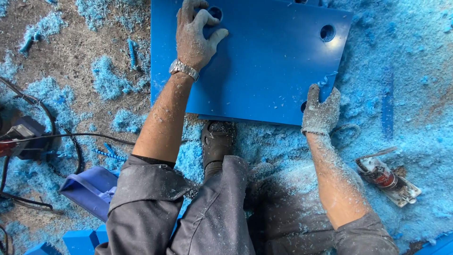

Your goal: Trimming and smoothing the edges of blue plastic blocks using a handheld power tool.

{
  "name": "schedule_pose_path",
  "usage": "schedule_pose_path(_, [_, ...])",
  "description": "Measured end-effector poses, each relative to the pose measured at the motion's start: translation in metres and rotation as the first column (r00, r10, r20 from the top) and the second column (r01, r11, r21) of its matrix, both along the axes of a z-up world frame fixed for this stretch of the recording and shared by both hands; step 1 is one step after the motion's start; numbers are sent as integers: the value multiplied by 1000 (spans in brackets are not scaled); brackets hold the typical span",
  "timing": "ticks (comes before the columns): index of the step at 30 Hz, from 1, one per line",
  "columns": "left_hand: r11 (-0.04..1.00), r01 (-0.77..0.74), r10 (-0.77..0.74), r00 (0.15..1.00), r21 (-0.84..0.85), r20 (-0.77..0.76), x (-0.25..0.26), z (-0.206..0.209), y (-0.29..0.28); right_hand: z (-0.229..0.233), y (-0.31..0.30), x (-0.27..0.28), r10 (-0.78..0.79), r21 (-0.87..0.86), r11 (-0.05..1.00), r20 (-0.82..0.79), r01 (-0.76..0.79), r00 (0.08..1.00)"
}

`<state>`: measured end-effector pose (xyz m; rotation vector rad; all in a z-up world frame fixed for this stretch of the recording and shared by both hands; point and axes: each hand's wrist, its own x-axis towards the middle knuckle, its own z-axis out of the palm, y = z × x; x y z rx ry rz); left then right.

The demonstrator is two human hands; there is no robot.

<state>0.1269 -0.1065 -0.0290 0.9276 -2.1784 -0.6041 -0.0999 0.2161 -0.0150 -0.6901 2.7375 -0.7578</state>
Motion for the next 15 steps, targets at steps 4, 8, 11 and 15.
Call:
schedule_pose_path(4, [987,103,-114,990,120,86,11,4,-22,-7,3,-4,42,-12,999,-50,-43,998])
schedule_pose_path(8, [968,252,-245,941,1,233,9,4,-49,0,-1,-2,23,4,1000,-22,-23,1000])
schedule_pose_path(11, [939,340,-334,853,58,402,-1,12,-63,3,-2,-1,6,1,1000,19,-6,1000])
schedule_pose_path(15, [896,439,-384,696,64,607,-21,13,-68,-11,6,-6,24,35,999,-33,-23,999])
